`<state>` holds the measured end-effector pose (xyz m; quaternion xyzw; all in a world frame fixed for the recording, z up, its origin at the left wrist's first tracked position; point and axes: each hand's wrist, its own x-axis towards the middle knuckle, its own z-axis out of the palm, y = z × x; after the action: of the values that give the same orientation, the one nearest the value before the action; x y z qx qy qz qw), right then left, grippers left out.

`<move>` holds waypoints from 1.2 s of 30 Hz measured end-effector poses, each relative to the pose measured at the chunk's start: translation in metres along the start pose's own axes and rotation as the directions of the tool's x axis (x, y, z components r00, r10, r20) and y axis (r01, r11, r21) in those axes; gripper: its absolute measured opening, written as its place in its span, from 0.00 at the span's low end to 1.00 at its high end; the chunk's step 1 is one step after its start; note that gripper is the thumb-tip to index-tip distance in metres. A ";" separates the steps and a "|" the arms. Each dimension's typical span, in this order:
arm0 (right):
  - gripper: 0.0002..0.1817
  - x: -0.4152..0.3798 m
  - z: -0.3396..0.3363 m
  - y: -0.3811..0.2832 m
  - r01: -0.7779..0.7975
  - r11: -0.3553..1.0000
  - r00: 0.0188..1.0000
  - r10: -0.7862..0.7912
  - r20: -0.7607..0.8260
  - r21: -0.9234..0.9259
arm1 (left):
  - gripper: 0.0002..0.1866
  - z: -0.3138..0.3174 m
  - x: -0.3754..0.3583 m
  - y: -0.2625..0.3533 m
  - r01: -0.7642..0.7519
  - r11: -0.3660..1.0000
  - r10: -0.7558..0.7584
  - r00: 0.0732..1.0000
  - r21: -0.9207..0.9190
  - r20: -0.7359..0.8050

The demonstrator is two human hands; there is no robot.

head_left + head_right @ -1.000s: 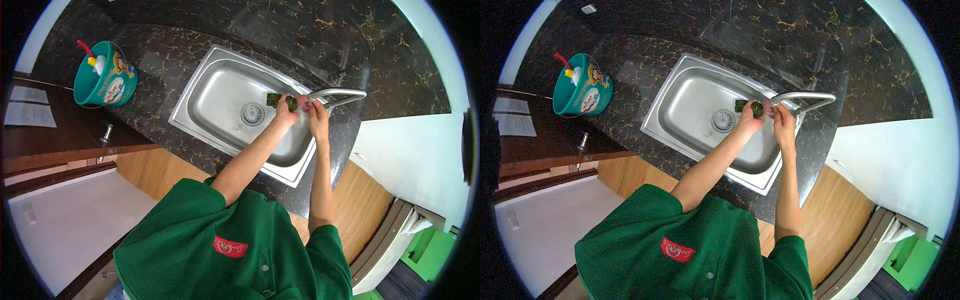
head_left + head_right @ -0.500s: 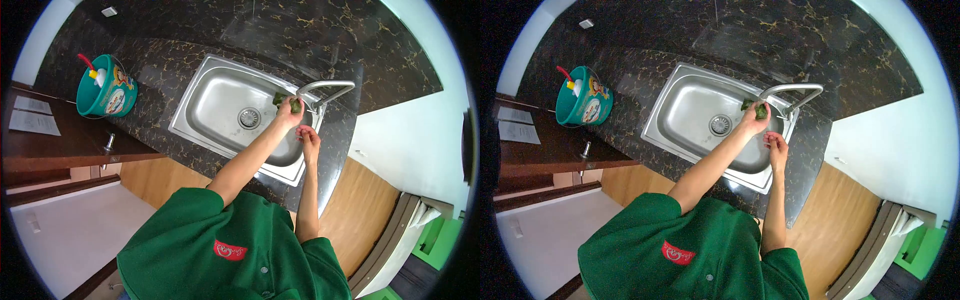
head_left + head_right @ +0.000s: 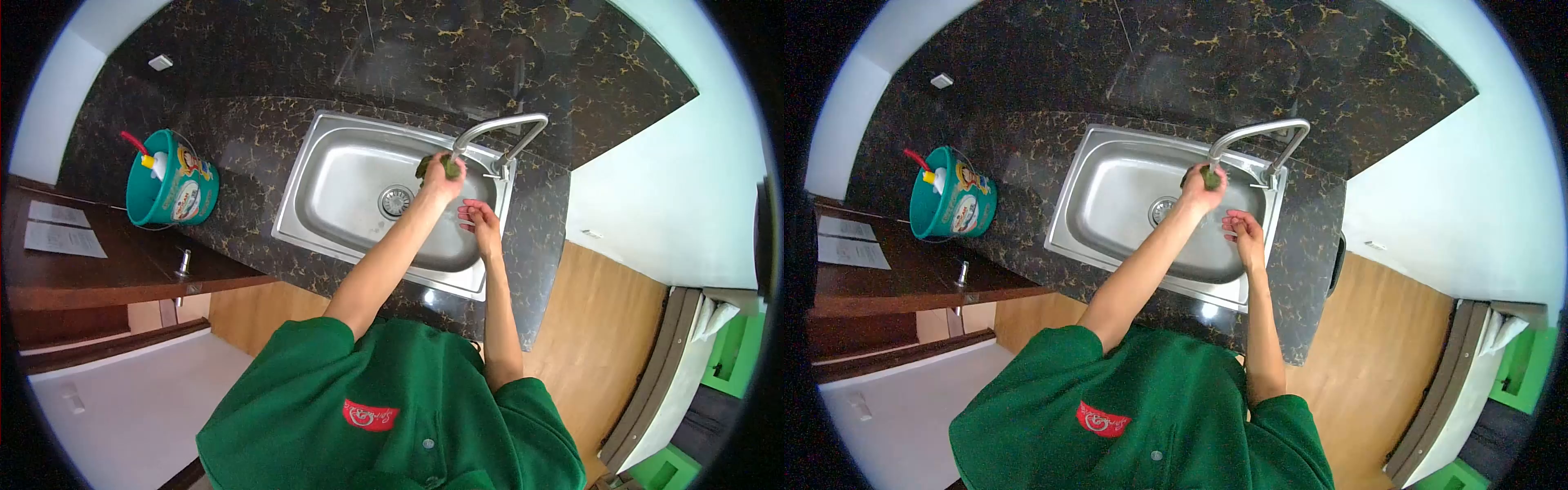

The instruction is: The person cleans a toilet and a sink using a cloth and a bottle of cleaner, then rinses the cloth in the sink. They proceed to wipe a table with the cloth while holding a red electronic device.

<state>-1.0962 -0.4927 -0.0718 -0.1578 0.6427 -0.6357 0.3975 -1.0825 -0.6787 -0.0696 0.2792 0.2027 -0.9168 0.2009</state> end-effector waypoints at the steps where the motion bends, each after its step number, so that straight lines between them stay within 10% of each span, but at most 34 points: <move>1: 0.13 0.003 0.002 0.005 -0.009 1.000 1.000 0.009 -0.015 0.025 | 0.07 0.000 -0.006 -0.002 0.083 0.997 -0.083 0.996 0.008 0.027; 6: 0.16 0.020 0.018 0.026 0.026 0.996 1.000 -0.026 0.001 0.086 | 0.09 0.009 -0.012 -0.008 -0.168 0.985 0.165 0.984 -0.036 -0.059; 10: 0.17 0.022 0.051 0.004 -0.160 0.872 0.979 0.200 -0.039 0.462 | 0.06 0.005 -0.028 -0.021 0.045 0.996 -0.046 0.999 -0.077 -0.014; 16: 0.19 0.073 0.066 0.036 -0.194 0.417 0.981 0.078 0.178 0.888 | 0.10 -0.025 -0.034 -0.011 0.273 0.959 -0.274 0.962 0.078 -0.003; 23: 0.16 0.108 0.051 0.052 -0.247 0.538 0.969 0.118 0.218 0.806 | 0.09 -0.021 -0.065 0.017 0.319 0.924 -0.337 0.940 0.211 0.053; 24: 0.17 0.131 0.035 0.083 -0.360 0.488 0.904 -0.030 0.427 0.795 | 0.09 -0.026 -0.065 0.021 0.293 0.918 -0.313 0.949 0.269 0.034; 26: 0.18 0.151 0.014 0.102 -0.484 0.554 0.867 0.199 0.457 0.677 | 0.10 -0.033 -0.063 0.027 0.240 0.894 -0.259 0.966 0.379 0.000; 28: 0.21 0.101 0.078 -0.005 -0.435 0.655 0.848 0.528 0.038 0.618 | 0.10 -0.040 -0.056 0.034 0.268 0.872 -0.284 0.959 0.410 -0.021; 36: 0.15 0.186 0.077 0.028 -0.485 0.768 0.857 0.513 0.050 0.419 | 0.08 -0.026 -0.009 0.085 0.277 0.891 -0.286 0.958 0.360 -0.029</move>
<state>-1.1508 -0.6737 -0.1464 0.1288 0.5233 -0.6343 0.5543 -1.0237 -0.7355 -0.1065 0.2677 0.0668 -0.9611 0.0137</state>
